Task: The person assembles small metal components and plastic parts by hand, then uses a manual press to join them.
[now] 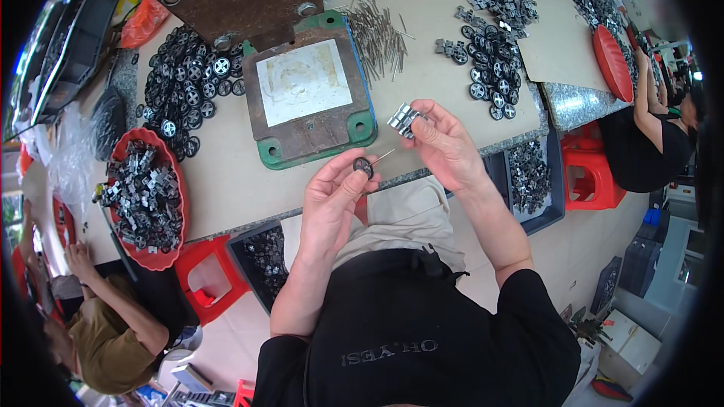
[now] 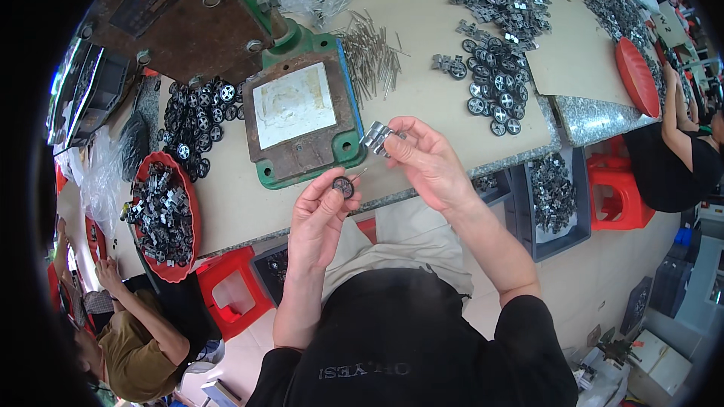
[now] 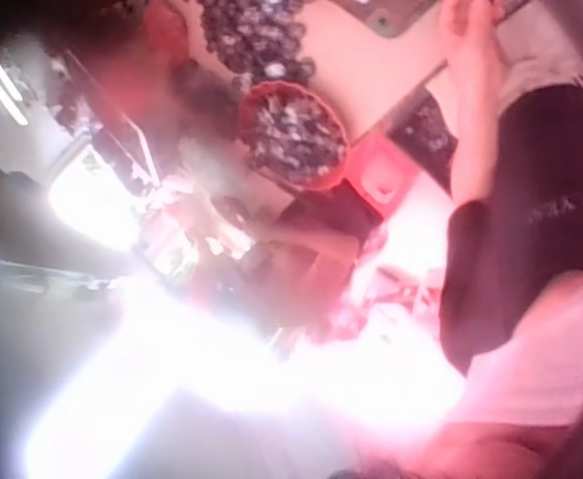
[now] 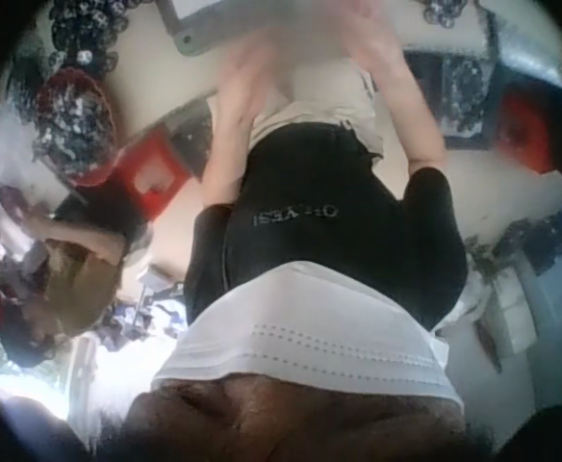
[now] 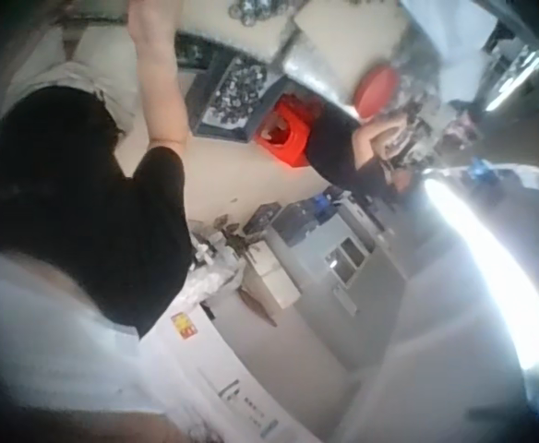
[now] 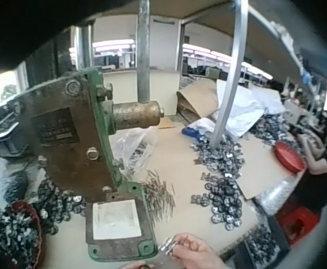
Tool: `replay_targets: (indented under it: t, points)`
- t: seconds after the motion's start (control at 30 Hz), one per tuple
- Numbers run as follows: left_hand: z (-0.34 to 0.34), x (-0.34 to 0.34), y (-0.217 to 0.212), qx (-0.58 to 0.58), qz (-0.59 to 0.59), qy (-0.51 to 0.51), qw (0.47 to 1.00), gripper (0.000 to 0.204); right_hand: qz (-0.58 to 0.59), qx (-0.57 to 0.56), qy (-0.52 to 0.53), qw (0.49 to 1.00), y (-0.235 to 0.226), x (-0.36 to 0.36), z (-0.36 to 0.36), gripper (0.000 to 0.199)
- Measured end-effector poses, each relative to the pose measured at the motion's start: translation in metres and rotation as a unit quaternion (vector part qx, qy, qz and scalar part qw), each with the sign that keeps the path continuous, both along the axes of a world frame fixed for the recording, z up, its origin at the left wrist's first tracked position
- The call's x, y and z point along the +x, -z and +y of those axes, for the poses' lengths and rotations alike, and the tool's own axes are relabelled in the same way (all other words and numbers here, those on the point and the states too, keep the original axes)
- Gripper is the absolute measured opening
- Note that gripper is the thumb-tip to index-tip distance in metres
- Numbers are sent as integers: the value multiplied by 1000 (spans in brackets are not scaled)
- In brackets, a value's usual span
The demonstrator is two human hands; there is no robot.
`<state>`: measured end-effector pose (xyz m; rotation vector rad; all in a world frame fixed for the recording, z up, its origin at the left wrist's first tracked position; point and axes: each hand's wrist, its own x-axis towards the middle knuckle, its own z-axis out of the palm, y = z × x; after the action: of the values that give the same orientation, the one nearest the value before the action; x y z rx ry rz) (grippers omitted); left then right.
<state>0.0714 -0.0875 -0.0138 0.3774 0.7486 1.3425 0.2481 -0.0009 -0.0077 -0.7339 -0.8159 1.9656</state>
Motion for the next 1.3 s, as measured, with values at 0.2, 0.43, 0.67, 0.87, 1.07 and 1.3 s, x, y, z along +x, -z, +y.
replay_targets:
  t: [0.2,0.43,0.67,0.87,1.07,1.3]
  points:
    - [0,-1,0,1,30,-19,999,28,27,15,20,999,-3,-12,-10,34]
    - [0,2,0,1,58,-27,998,31,-8,38,46,998,-5,-15,-15,37]
    - [0,3,-1,-5,74,-43,996,30,-76,96,94,988,-9,-22,-20,34]
    - [-1,4,-2,13,126,-74,989,29,-160,171,110,966,-15,-22,-23,33]
    - [-3,6,-3,35,152,-101,983,29,-160,159,90,970,-15,-21,-24,33]
    - [-9,14,-4,75,267,-127,952,30,-161,190,135,959,-8,-24,-30,32]
